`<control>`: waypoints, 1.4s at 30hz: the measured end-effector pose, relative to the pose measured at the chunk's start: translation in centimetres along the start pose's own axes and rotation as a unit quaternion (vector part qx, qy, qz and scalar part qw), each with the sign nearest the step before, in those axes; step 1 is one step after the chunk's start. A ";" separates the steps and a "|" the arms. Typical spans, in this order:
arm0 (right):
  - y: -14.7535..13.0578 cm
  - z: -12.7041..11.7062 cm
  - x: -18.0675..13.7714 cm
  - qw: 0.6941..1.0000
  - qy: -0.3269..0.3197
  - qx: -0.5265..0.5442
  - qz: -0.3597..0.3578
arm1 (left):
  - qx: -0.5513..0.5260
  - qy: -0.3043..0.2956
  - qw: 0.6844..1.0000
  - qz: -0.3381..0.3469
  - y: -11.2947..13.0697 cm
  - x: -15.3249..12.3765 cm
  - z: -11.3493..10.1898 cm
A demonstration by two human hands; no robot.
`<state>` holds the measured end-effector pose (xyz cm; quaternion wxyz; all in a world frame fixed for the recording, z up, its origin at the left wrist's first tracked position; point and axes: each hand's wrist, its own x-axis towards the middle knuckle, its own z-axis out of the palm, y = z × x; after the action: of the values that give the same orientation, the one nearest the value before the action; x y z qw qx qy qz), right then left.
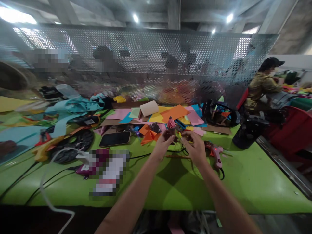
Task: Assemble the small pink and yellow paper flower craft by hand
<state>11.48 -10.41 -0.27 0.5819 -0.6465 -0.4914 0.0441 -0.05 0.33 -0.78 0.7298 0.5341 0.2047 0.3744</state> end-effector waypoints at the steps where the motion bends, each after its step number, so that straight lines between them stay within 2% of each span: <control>1: 0.1 0.1 0.0 1.000 -0.008 0.013 0.018 | 0.008 0.005 1.000 0.016 -0.1 0.0 0.0; 4: 0.4 0.2 0.2 0.996 -0.043 0.051 0.054 | 0.024 0.006 0.998 0.050 -0.1 0.1 0.3; 7: 0.6 0.3 0.3 0.992 -0.062 0.073 0.078 | 0.026 0.006 0.998 0.056 0.0 -0.1 0.8; 12: 0.7 0.7 0.2 0.993 -0.054 0.073 0.077 | 0.001 -0.008 0.998 0.055 0.0 -0.4 1.0; 21: 0.2 0.6 0.7 0.988 -0.010 0.098 0.120 | 0.052 -0.019 0.998 0.014 -0.4 -0.1 0.9; 27: -0.4 0.3 1.2 0.959 -0.027 0.236 0.151 | 0.055 -0.034 0.997 0.035 0.9 -0.2 0.2; 32: -0.8 0.3 1.3 0.950 -0.041 0.267 0.160 | 0.045 -0.007 0.998 0.039 1.4 -0.9 0.5; 36: -1.1 0.4 1.0 0.943 -0.089 0.274 0.168 | -0.018 -0.017 1.000 -0.013 0.9 -0.9 0.6; 42: -0.9 0.6 0.6 0.940 -0.103 0.268 0.185 | -0.097 -0.040 0.992 -0.067 0.5 -1.0 0.8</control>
<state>10.85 -9.69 0.58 0.6614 -0.5378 -0.3905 0.3475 -0.30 -0.90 -0.15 0.8095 0.4602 0.1728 0.3211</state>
